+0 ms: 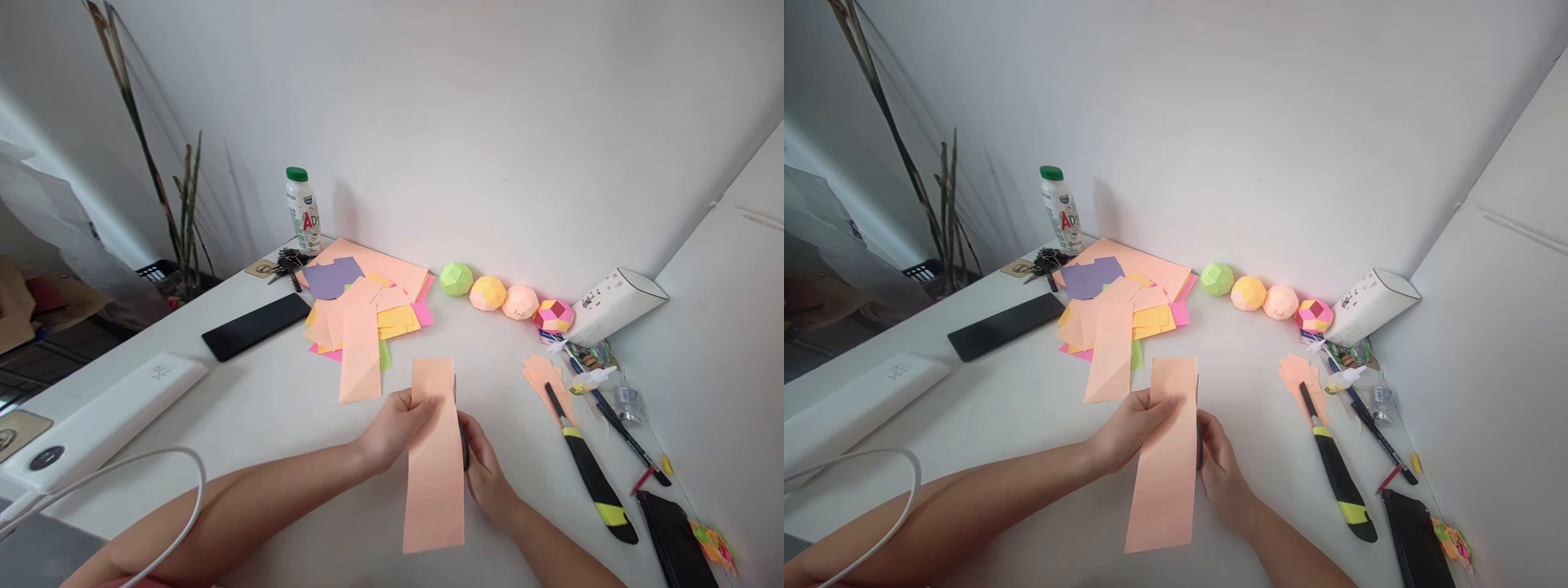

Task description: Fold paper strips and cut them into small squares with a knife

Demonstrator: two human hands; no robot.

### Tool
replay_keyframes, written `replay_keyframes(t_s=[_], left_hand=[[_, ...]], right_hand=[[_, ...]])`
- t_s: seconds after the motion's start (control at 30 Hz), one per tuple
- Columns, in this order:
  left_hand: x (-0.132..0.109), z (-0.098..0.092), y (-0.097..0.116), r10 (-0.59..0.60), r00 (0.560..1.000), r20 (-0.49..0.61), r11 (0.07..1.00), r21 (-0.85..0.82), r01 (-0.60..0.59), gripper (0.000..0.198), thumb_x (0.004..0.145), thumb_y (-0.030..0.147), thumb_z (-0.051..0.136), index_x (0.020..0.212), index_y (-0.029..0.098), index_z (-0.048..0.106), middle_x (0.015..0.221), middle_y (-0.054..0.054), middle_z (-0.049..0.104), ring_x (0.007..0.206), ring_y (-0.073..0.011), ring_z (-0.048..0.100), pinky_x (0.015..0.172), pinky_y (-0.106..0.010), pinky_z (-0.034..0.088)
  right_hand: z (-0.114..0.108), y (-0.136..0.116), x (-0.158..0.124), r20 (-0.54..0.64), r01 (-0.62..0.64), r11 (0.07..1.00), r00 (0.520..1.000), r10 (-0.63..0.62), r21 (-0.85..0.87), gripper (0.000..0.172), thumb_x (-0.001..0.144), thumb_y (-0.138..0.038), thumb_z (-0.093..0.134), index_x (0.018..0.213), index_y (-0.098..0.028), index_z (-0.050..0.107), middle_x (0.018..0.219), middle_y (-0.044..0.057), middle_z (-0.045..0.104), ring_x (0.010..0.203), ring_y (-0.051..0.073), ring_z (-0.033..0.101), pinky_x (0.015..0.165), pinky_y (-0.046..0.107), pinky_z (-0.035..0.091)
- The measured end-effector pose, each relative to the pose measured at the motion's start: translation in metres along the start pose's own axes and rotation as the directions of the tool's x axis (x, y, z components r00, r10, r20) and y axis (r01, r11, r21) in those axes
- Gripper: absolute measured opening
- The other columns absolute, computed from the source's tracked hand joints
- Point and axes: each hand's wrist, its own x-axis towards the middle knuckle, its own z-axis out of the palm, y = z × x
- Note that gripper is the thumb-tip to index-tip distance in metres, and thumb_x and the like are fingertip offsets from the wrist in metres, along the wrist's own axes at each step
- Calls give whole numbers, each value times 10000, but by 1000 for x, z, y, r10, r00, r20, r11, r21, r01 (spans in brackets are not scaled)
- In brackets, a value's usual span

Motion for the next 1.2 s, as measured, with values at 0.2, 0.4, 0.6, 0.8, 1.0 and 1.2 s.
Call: replay_keyframes(t_s=[0.2, 0.4, 0.6, 0.8, 1.0, 1.2], left_hand=[[0, -1, -1, -6, 1000, -11, 1000, -4, 6, 334, 873, 442, 552, 802, 145, 686, 793, -70, 702, 713, -206, 652, 639, -299, 506], [0, 0, 0, -17, 1000, -15, 999, 29, 17, 366, 861, 473, 557, 810, 135, 687, 803, -89, 704, 741, -228, 657, 663, -320, 504], [0, 0, 0, -6, 1000, -6, 1000, 14, 6, 357, 865, 467, 548, 804, 144, 688, 794, -78, 705, 732, -221, 655, 657, -317, 508], [1, 0, -1, -7, 1000, -21, 1000, 5, 8, 331, 857, 456, 564, 789, 157, 688, 791, -64, 704, 714, -204, 650, 641, -299, 505], [1, -2, -2, -1, 1000, -26, 1000, 14, 1, 348, 845, 477, 578, 794, 154, 695, 811, -77, 704, 732, -209, 655, 651, -298, 508], [5, -6, 3, -7, 999, -36, 1000, -9, 7, 416, 777, 565, 624, 841, 159, 689, 774, -81, 702, 714, -229, 667, 666, -333, 519]], right_hand=[[0, 0, -1, 0, 7, 1000, 1000, -7, 2, 377, 908, -467, 510, 1263, -344, 486, 1287, 54, 535, 1086, 213, 548, 838, 336, 490], [0, 0, 0, 11, 2, 1000, 1000, -2, 4, 377, 917, -459, 497, 1272, -335, 471, 1281, 59, 533, 1071, 209, 554, 829, 335, 492], [-1, 3, 0, 14, 14, 1000, 1000, -15, 11, 368, 923, -458, 489, 1271, -338, 472, 1263, 58, 546, 1041, 203, 565, 801, 325, 496], [0, 3, 0, 6, 10, 999, 1000, -10, 32, 376, 914, -458, 507, 1264, -323, 479, 1277, 69, 532, 1063, 216, 553, 822, 346, 495], [1, 3, 3, -49, 22, 999, 999, -21, 23, 362, 883, -463, 557, 1211, -314, 520, 1205, 64, 569, 1007, 213, 560, 806, 343, 490], [-2, 9, 7, -147, 27, 995, 989, -13, 99, 391, 853, -526, 568, 1166, -294, 551, 939, 27, 609, 743, 162, 554, 670, 298, 482]])
